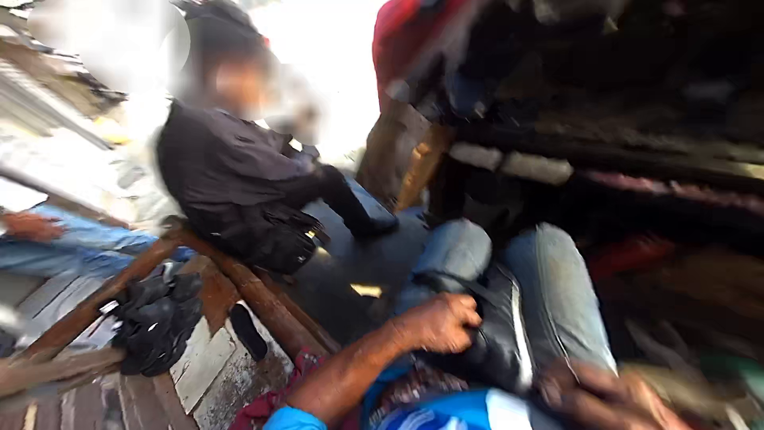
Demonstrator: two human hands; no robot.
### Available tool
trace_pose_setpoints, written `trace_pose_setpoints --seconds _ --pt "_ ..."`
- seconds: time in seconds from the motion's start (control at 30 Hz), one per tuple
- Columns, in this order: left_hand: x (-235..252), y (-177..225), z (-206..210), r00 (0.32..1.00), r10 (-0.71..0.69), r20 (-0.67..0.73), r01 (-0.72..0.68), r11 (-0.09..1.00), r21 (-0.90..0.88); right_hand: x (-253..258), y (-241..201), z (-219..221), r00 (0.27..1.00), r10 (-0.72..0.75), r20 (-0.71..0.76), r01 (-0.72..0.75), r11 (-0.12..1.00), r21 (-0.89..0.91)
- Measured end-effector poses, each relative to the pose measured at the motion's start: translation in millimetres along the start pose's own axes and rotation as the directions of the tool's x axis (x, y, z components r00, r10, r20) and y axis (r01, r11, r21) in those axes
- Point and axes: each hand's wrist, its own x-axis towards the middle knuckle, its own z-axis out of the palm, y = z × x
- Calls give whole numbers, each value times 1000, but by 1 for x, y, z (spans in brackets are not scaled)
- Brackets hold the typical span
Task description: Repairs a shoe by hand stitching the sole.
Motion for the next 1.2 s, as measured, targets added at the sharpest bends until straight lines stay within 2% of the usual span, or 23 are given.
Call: trace_pose_setpoints --seconds 0.1,0.17,0.23,0.33,0.37,0.4,0.43,0.47,0.5,0.53,0.63,0.7,0.8,0.87,0.9,0.93,0.97,1.0,1.03,1.07,1.1,1.17,1.2 --pt "-5 0 -8 996 -84 42 87 994 -66 -13 -9 -20 998 15 -57 2 954 301" --pt "-9 -7 -5 998 -57 35 60 995 -84 -29 -19 -46 994 4 -107 48 877 479" --pt "-12 -9 -5 998 -57 35 60 994 -88 -51 -23 -71 969 -2 -246 140 826 546" --pt "-12 -6 -8 997 -66 28 68 995 -78 -88 -17 -107 863 101 -495 190 843 503" --pt "-12 -6 -8 998 -65 26 66 995 -68 -99 -11 -116 806 166 -568 135 883 450" --pt "-12 -6 -9 998 -61 26 63 997 -53 -107 -6 -121 726 240 -645 0 937 350" --pt "-12 -7 -10 998 -58 25 59 998 -36 -107 -4 -120 616 286 -734 -195 958 211" --pt "-12 -7 -11 999 -49 21 49 999 -15 -102 -4 -113 558 261 -788 -379 924 38" --pt "-12 -7 -11 999 -45 21 44 999 4 -92 -7 -100 573 235 -785 -464 883 -75" --pt "-11 -7 -11 999 -47 22 46 999 16 -79 -10 -83 635 226 -739 -462 878 -128" --pt "-10 -3 -7 997 -61 36 59 997 51 -21 -29 -13 846 200 -494 -296 947 -124" --pt "-10 0 -4 997 -63 38 57 989 133 15 -38 28 918 195 -346 -281 934 -220" --pt "-25 -17 -29 990 -139 -19 137 928 347 40 -33 47 949 253 -190 -312 842 -440" --pt "-48 -59 -67 948 -261 -182 316 843 436 41 -30 47 952 258 -164 -306 807 -506" --pt "-65 -88 -84 901 -316 -297 423 792 440 41 -28 47 955 250 -159 -296 797 -527" --pt "-79 -107 -95 848 -351 -398 503 772 389 40 -27 47 959 241 -152 -285 789 -545" --pt "-83 -111 -98 804 -366 -468 525 807 270 40 -27 47 959 245 -142 -282 780 -558" --pt "-79 -102 -95 786 -381 -487 473 878 76 41 -27 46 960 250 -129 -278 774 -568" --pt "-72 -88 -89 800 -394 -453 350 919 -182 42 -26 45 961 253 -111 -271 776 -570" --pt "-64 -76 -85 847 -383 -369 191 866 -461 42 -26 45 963 254 -92 -261 784 -563" --pt "-56 -67 -81 890 -356 -284 58 707 -705 43 -26 43 964 256 -76 -254 796 -550" --pt "-39 -50 -73 914 -342 -216 -70 391 -918 43 -27 41 961 269 -65 -263 817 -513" --pt "-32 -42 -71 908 -368 -201 -76 327 -942 43 -26 41 959 275 -65 -270 829 -489"
